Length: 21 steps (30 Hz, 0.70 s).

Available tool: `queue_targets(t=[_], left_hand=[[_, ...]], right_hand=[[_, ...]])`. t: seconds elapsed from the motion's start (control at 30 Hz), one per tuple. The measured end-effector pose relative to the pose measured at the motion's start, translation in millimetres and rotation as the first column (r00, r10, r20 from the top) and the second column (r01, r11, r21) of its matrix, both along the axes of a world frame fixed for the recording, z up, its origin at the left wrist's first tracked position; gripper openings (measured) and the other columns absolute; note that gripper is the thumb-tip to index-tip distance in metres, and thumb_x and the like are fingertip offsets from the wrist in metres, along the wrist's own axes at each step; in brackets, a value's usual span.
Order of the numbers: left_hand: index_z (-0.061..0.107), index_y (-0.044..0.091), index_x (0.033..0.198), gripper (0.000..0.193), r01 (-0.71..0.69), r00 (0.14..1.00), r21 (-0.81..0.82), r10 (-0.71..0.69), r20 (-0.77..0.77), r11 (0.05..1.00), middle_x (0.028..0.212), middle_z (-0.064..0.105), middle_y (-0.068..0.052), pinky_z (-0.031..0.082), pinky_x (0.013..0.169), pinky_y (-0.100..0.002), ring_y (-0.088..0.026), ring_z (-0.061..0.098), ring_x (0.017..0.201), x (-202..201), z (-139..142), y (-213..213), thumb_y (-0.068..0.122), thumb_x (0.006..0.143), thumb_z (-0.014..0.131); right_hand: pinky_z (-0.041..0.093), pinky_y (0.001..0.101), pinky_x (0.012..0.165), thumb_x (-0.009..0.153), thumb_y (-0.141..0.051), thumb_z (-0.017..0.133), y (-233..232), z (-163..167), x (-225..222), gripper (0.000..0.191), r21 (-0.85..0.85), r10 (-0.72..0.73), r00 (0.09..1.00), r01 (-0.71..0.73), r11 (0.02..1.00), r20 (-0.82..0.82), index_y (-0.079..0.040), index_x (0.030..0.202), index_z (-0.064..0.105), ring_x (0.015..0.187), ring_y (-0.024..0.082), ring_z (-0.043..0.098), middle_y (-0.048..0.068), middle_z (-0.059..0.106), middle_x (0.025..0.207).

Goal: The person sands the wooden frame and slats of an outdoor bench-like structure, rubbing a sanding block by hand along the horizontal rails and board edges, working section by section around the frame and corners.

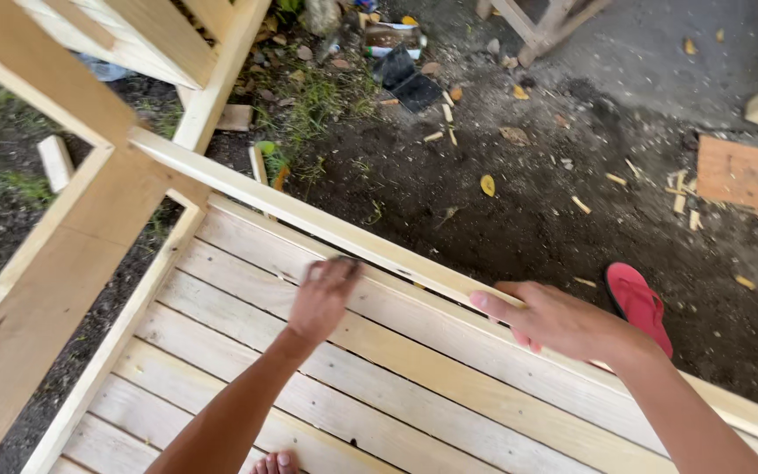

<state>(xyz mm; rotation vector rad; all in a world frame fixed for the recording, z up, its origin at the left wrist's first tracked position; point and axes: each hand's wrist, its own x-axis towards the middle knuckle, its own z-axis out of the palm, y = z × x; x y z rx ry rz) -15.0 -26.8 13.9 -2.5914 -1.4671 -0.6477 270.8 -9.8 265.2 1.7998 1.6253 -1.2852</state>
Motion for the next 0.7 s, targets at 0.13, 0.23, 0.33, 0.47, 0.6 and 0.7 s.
queue_targets(t=[0.13,0.23,0.33,0.47,0.6,0.7], left_hand=[[0.065,-0.001,0.125,0.043,-0.157,0.985,-0.011,0.157,0.066,0.988,0.121,0.067,-0.013,0.051,0.103,-0.047,-0.029,0.062,0.116,16.1,-8.9,-7.4,0.003,0.082,0.063],[0.066,0.000,0.128,0.044,0.057,0.993,0.038,-0.060,0.097,0.998,0.127,0.068,-0.012,0.051,0.111,-0.043,-0.028,0.061,0.121,15.0,-13.5,-3.9,-0.004,0.084,0.060],[0.070,0.000,0.122,0.049,0.156,0.970,-0.072,-0.139,0.201,0.985,0.121,0.070,-0.013,0.051,0.105,-0.042,-0.031,0.060,0.116,-23.5,-12.8,13.3,-0.007,0.075,0.058],[0.071,0.004,0.118,0.044,-0.329,0.853,-0.182,0.375,0.364,0.926,0.125,0.071,-0.013,0.051,0.109,-0.038,-0.030,0.063,0.120,-69.9,-14.4,35.0,-0.012,0.083,0.051],[0.071,0.005,0.118,0.042,-0.351,0.862,-0.082,0.356,0.361,0.933,0.124,0.070,-0.012,0.049,0.109,-0.043,-0.031,0.063,0.120,-58.6,-17.4,30.8,-0.010,0.083,0.054],[0.072,0.007,0.122,0.050,-0.115,0.944,-0.063,0.129,0.305,0.991,0.124,0.071,-0.011,0.051,0.103,-0.042,-0.032,0.062,0.120,-64.4,-10.3,27.6,-0.010,0.079,0.054]], right_hand=[[0.051,0.0424,0.075,0.079,-0.088,0.035,-0.1,1.4,-0.3,0.093,0.004,0.019,0.999,-0.019,1.000,0.034,-0.021,0.138,0.062,0.071,0.021,0.061,0.009,0.058,0.071],[0.051,0.0429,0.073,0.079,-0.087,0.034,-3.3,1.3,1.3,0.091,0.040,0.020,1.000,-0.020,0.999,-0.024,-0.019,0.130,0.068,0.070,0.020,0.060,0.007,0.058,0.071],[0.052,0.0422,0.074,0.080,-0.085,0.034,-4.0,-0.4,2.7,0.091,0.055,0.025,1.000,-0.024,0.998,-0.016,-0.014,0.125,0.069,0.070,0.019,0.062,0.007,0.060,0.072],[0.052,0.0410,0.074,0.080,-0.086,0.037,-3.0,-5.7,6.8,0.088,0.041,0.011,1.000,-0.010,0.999,-0.011,-0.017,0.128,0.066,0.070,0.019,0.062,0.007,0.060,0.072],[0.052,0.0394,0.072,0.082,-0.084,0.039,-0.7,-12.3,12.4,0.086,0.023,-0.018,0.999,0.019,1.000,-0.037,-0.015,0.123,0.069,0.069,0.020,0.061,0.008,0.058,0.071],[0.051,0.0376,0.069,0.085,-0.080,0.037,-0.5,-15.5,16.7,0.083,0.036,0.002,0.998,0.000,0.999,-0.068,-0.007,0.114,0.065,0.069,0.018,0.057,0.004,0.053,0.072]])
